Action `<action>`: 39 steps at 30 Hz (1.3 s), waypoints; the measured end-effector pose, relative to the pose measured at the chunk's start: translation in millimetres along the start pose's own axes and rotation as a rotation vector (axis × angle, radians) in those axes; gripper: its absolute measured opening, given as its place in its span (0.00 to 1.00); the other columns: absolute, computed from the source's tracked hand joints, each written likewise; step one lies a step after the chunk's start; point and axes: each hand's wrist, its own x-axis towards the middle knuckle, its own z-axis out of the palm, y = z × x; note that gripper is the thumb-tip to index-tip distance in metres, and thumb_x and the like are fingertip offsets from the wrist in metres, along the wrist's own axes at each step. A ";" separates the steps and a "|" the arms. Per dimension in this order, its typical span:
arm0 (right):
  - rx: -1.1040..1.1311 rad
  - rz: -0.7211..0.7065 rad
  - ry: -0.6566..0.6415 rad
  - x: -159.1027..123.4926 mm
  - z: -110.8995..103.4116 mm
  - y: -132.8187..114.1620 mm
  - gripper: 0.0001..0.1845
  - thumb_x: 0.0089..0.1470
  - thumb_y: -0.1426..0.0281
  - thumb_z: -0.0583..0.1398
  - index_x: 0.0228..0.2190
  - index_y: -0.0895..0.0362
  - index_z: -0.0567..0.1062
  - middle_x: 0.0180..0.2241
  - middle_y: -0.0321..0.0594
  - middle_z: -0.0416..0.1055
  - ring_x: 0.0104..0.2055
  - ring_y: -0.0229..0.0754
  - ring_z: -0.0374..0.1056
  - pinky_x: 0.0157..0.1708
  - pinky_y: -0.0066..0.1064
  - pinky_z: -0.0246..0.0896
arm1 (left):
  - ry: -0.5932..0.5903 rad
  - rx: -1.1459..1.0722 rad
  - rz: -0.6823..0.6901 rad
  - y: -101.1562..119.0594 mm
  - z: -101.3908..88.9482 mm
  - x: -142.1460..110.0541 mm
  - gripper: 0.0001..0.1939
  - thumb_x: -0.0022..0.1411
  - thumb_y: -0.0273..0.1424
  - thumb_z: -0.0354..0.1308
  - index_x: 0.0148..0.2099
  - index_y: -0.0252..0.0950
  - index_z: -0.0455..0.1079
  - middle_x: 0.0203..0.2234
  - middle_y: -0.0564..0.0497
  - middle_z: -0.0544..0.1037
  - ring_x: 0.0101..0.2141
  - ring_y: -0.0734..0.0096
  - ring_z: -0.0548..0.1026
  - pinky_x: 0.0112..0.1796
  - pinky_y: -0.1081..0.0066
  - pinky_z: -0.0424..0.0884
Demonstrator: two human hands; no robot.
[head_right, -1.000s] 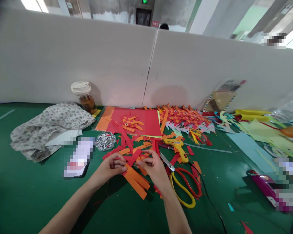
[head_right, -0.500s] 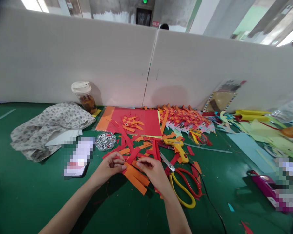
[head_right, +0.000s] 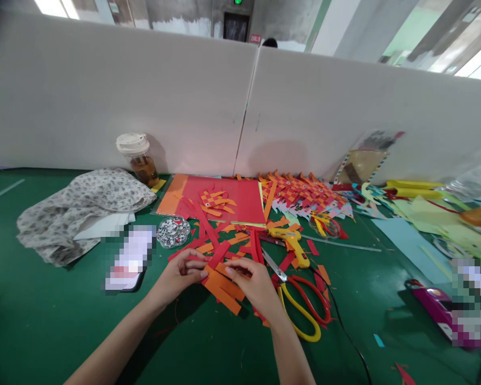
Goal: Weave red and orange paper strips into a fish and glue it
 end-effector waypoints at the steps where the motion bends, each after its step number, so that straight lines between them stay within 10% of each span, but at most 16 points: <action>1: -0.003 -0.001 -0.004 0.1 -0.2 0.5 0.12 0.49 0.60 0.60 0.33 0.54 0.77 0.36 0.40 0.76 0.39 0.45 0.71 0.38 0.34 0.66 | 0.000 0.003 0.002 -0.1 -0.1 0.0 0.19 0.44 0.29 0.68 0.36 0.35 0.64 0.28 0.53 0.77 0.28 0.75 0.75 0.34 0.73 0.68; 39: -0.146 0.006 -0.141 -5.8 4.0 -12.1 0.09 0.46 0.61 0.62 0.29 0.52 0.77 0.32 0.36 0.76 0.38 0.46 0.70 0.37 0.32 0.60 | 0.127 0.297 0.141 -6.5 6.4 -1.7 0.13 0.52 0.40 0.61 0.26 0.34 0.72 0.19 0.55 0.72 0.23 0.73 0.67 0.25 0.76 0.60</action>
